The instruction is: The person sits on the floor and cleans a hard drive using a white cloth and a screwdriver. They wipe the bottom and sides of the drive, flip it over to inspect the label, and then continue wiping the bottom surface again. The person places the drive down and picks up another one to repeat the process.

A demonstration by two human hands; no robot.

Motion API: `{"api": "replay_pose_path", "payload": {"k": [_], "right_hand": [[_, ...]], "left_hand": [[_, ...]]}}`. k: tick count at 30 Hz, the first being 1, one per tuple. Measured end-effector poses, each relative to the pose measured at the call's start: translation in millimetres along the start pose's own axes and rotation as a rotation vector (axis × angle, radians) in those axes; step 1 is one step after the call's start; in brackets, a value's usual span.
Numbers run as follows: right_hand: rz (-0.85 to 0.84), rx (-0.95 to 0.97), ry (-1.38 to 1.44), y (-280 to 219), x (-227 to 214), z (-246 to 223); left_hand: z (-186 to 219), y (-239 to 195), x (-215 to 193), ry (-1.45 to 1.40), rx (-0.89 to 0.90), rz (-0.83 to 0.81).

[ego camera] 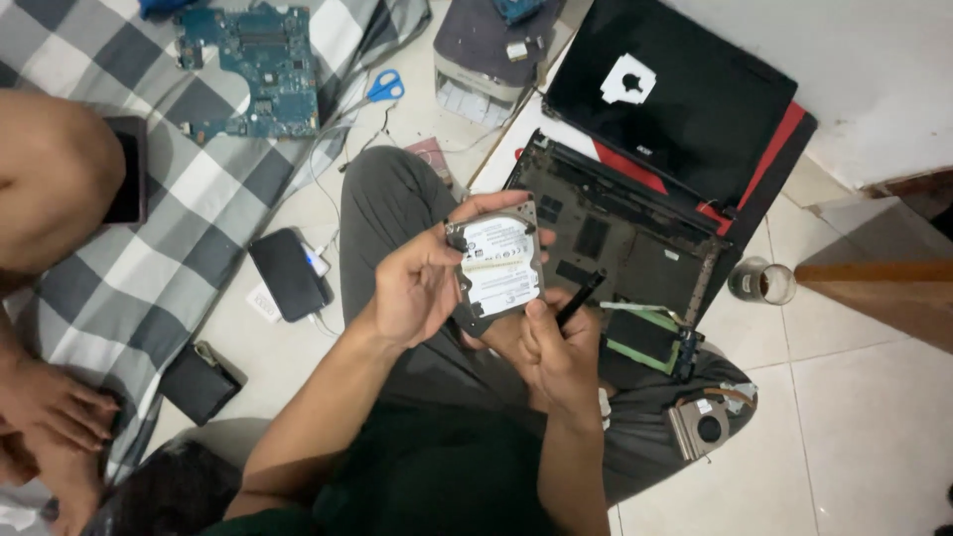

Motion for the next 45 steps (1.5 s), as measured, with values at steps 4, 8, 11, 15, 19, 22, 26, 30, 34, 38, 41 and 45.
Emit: {"api": "replay_pose_path", "payload": {"k": [4,8,11,15,19,22,26,30,34,38,41,45], "right_hand": [[0.026,0.013,-0.016,-4.1,-10.5,8.7],[-0.084,0.03,0.064,-3.9,14.5,-10.4],[-0.132,0.019,0.105,-1.6,28.0,-15.9],[-0.102,0.066,0.137,-0.2,30.1,-11.1],[0.109,0.039,-0.004,-1.2,-1.9,-17.5],[0.188,0.051,-0.118,1.4,-16.2,-55.9],[0.189,-0.332,-0.314,-3.1,-21.2,-110.1],[0.302,-0.57,-0.37,-14.4,9.3,-134.4],[0.209,-0.641,-0.581,-25.1,13.5,-113.5],[0.1,-0.62,-0.853,-19.0,58.3,-123.8],[0.065,-0.618,-0.862,-18.3,67.1,-126.2],[-0.027,-0.741,-0.721,-10.1,68.6,-132.5]], "left_hand": [[-0.7,1.6,-12.4,-0.033,-0.016,-0.022],[-6.1,0.0,-15.3,-0.188,-0.009,-0.202],[-18.3,2.3,-18.2,-0.221,-0.039,-0.219],[-44.2,6.5,-27.0,-0.315,-0.019,-0.217],[-40.3,6.7,-25.6,-0.352,0.046,-0.208],[-36.4,4.2,-23.1,-0.336,0.087,-0.231],[-37.0,0.3,-19.1,-0.401,0.013,-0.254],[-36.3,-2.2,-12.2,-0.443,0.009,-0.28],[-38.4,-3.6,-9.3,-0.445,0.006,-0.273],[-36.1,-2.6,-7.6,-0.406,0.01,-0.268],[-34.8,-3.3,-6.7,-0.37,0.013,-0.28],[-53.6,-0.8,-13.1,-0.527,0.124,-0.111]]}}
Point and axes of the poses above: each hand's wrist, its own y-axis towards the middle knuckle, its own x-axis out of the palm, z = x × y, the point moved 5 cm from there along y, towards the middle knuckle, and after that the axes turned 5 degrees about -z, right-handed, at the moved point
